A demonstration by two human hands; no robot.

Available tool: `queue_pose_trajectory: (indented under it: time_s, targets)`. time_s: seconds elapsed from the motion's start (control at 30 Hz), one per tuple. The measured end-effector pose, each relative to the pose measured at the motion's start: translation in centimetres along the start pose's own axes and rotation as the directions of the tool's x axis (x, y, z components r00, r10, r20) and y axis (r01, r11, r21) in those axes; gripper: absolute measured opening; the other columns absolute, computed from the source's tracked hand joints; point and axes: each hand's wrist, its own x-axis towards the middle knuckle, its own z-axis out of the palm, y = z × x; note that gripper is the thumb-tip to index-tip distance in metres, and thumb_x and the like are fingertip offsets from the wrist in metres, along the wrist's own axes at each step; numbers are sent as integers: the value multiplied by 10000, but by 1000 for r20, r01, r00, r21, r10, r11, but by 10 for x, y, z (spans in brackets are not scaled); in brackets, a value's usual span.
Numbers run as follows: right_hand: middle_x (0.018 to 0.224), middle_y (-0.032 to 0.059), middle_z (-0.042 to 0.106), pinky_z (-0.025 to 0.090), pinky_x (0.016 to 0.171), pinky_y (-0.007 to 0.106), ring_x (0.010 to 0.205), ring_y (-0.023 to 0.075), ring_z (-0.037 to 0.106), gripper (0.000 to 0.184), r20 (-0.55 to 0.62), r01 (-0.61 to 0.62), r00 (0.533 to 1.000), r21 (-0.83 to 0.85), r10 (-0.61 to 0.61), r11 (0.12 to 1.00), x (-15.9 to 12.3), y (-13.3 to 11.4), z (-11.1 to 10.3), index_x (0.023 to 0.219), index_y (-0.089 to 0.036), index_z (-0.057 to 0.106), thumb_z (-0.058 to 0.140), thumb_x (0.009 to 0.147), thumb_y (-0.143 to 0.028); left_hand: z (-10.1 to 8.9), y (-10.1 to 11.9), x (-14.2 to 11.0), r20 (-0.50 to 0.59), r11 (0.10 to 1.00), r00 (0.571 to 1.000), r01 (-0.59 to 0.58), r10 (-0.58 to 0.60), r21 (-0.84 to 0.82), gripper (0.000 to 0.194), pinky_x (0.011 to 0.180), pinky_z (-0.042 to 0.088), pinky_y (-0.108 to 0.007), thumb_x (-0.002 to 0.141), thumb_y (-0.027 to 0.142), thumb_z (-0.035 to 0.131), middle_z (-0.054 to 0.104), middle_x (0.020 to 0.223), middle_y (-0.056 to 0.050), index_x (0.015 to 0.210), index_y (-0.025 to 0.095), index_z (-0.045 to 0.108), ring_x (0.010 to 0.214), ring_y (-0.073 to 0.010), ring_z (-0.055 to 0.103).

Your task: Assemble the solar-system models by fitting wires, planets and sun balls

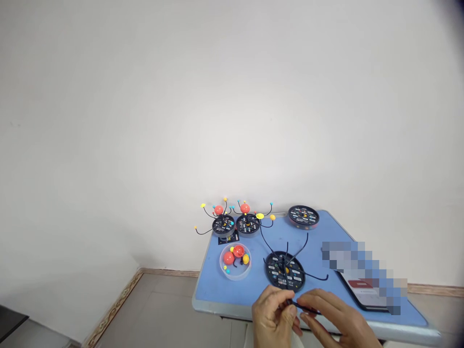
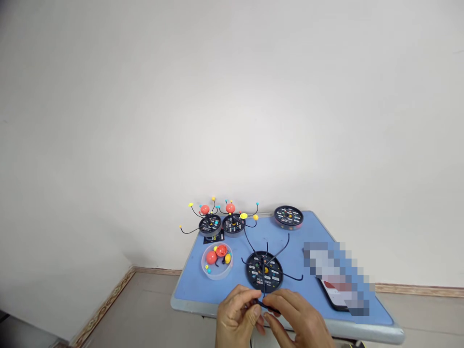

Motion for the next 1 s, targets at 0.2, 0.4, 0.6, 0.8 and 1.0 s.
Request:
queue_pose_trajectory:
  time_s: [0.2,0.4,0.6,0.8,1.0]
  targets:
    - [689,13,683,487,570,243,598,147,650,316,19,183,982,-314,-187,931,27,13,-3,883,-232,675,387,1009,-210,13,9,30,76,985,983,162,-166,56,234,432,487,-182,808,336,692,586,818,-33,950,166,768,529,-82,562]
    - [672,30,664,418,551,277,574,171,620,427,-33,78,993,-531,-112,844,42,36,10,814,-204,683,328,1037,-288,-5,24,65,14,899,998,55,-68,435,337,753,559,-317,826,170,613,674,1027,-66,1150,213,695,765,-156,630]
    - [695,41,668,373,600,300,592,193,608,428,-90,-58,996,-655,-2,753,49,60,38,774,-201,705,351,1008,-255,-23,24,105,263,689,965,-195,7,698,274,969,465,-420,878,111,533,697,1109,-57,1060,213,710,1062,-235,590]
    - [688,27,663,344,623,304,607,194,612,294,-42,-107,993,-660,106,744,45,73,50,782,-202,717,468,938,-178,-12,11,118,419,578,892,-254,-170,776,258,990,422,-429,873,157,562,720,1096,-63,1075,198,716,1061,-248,587]
    - [680,15,660,324,611,312,622,205,630,189,4,-136,982,-684,190,717,43,76,54,775,-207,734,584,872,-147,0,4,130,505,410,799,-361,-328,838,304,1021,361,-485,862,141,517,740,1041,-88,1079,197,724,1041,-272,602]
